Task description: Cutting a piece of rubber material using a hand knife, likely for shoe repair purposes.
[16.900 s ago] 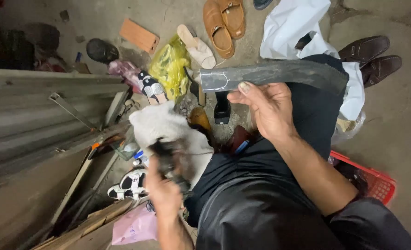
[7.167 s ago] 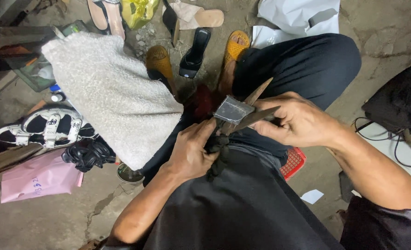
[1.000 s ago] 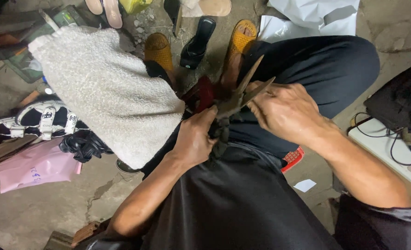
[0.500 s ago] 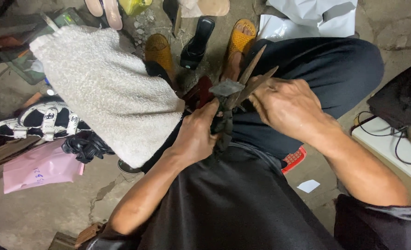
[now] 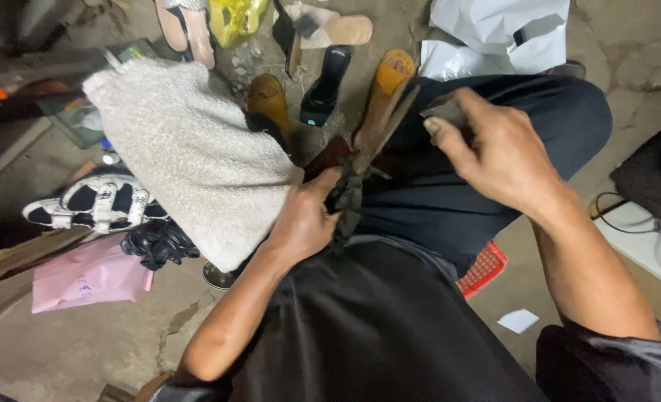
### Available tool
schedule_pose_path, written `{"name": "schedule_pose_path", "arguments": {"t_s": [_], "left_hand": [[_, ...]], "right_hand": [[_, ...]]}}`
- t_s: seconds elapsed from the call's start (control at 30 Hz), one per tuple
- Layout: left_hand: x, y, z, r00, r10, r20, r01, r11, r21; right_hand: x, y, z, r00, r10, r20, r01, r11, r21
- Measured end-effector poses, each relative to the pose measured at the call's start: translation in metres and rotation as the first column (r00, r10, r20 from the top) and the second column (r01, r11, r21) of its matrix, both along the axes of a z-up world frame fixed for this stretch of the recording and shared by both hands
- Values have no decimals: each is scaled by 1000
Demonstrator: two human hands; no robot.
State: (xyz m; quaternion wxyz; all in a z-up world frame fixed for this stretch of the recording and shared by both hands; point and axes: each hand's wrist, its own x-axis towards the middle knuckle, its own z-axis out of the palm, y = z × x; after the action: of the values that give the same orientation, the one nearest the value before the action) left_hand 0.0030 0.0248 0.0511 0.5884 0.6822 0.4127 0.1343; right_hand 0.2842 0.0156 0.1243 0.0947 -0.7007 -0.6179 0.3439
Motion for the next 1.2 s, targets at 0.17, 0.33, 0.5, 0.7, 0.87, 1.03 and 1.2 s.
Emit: {"name": "schedule_pose_path", "arguments": {"t_s": [0.17,0.33,0.5,0.7,0.87,1.03,1.2], "left_hand": [[-52,21,23,991,117,60,-121,990,70],[-96,39,74,829,553,-84,-538,830,148],[-163,26,26,709,697,-103,-592,668,451],[-213,-41,-104,628,691,-358,-615,723,314],[-222,-100,-197,592,552,-587,-629,772,92],[-224,-135,-289,488,375,-788,-530,845,74],[-243,-147,-367,382,380,-843,-523,841,142]], "right_hand": [[-1,6,5,869,-216,-445,195,976,-94],[6,-1,-26,627,-333,-704,349,928,-128],[14,-3,-55,400,-584,-707,620,740,-261],[79,-27,-122,502,-648,-573,539,753,-379],[94,-38,-124,558,-664,-498,554,745,-371],[90,-43,-117,552,-691,-466,596,718,-359],[37,-31,-71,507,-698,-506,667,689,-283]]}}
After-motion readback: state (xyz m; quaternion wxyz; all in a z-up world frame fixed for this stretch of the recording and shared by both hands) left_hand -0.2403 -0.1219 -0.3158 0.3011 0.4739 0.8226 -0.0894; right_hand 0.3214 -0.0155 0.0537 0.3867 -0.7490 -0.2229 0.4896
